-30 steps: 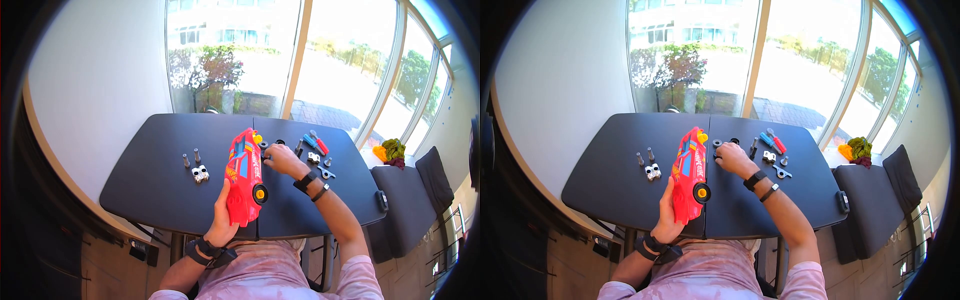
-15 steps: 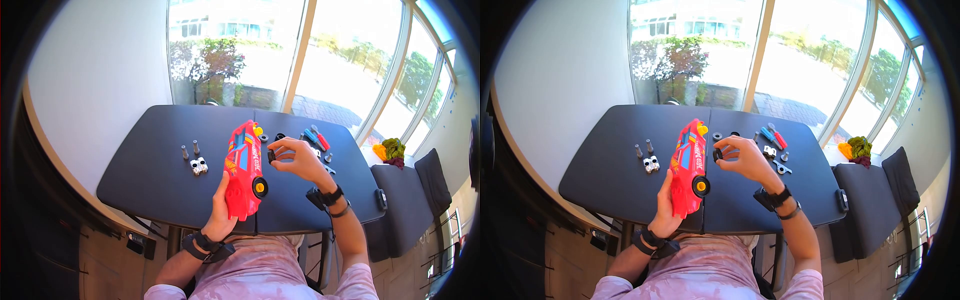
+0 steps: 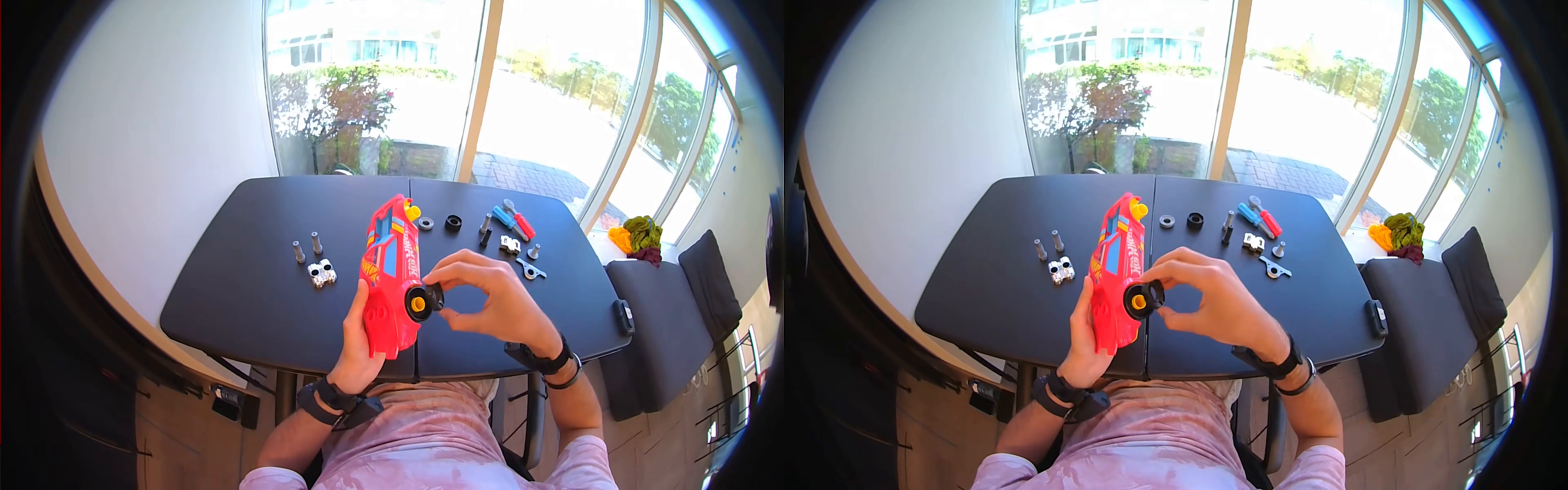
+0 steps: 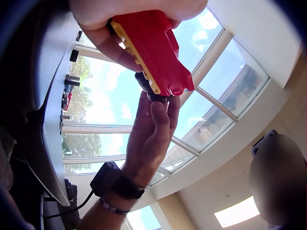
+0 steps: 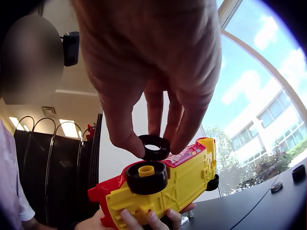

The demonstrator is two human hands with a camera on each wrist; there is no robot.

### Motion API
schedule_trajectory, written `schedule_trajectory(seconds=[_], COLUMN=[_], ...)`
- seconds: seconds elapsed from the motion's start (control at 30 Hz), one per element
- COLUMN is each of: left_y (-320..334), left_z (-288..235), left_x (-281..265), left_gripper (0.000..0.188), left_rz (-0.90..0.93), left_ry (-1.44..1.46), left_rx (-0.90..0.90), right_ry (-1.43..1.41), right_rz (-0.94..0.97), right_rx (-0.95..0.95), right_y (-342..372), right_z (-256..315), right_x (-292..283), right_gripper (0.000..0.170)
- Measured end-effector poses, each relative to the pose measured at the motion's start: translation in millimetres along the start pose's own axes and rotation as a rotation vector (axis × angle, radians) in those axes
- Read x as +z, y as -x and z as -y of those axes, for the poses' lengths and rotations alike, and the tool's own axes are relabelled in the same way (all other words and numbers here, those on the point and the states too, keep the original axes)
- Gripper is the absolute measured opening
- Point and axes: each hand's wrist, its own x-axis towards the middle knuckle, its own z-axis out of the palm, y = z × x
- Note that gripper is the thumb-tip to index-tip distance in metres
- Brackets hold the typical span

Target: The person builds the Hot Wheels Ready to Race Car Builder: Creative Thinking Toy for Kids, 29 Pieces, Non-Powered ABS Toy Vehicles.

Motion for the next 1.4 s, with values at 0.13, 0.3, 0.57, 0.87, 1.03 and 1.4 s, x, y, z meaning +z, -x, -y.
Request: schedule_trajectory(seconds=[0.13, 0.3, 0.57, 0.87, 1.03, 1.4], left_y=[0.1, -1.4, 0.1, 0.5, 0.2, -0.8], left_z=[-0.3, 1.6, -0.1, 0.8, 0.6, 2.0], left_x=[-1.5, -4.7, 7.2, 2.8, 1.4, -4.4], left_gripper=[0.068, 0.067, 0.069, 0.069, 0.069, 0.071], left_rz=[0.013, 0.027, -0.05, -0.013, 0.003, 0.019], left_ry=[0.008, 0.025, 0.044, 0.025, 0.029, 0.026], left_rx=[-0.005, -0.005, -0.003, 0.003, 0.001, -0.005], right_ry=[0.079, 0.125, -0.009, 0.02, 0.022, -0.007], right_rz=[0.066, 0.094, 0.11, 0.079, 0.098, 0.086], right_rx=[-0.023, -0.026, 0.087, 0.048, 0.041, 0.05], right_y=[-1.3, -4.6, -3.3, -1.7, -4.1, -3.3], right_z=[8.3, 6.4, 10.4, 0.8, 0.9, -4.4], right_x=[5.9, 10.9, 6.2, 8.7, 6.6, 7.2], right_gripper=[0.051, 0.051, 0.053, 0.046, 0.044, 0.044])
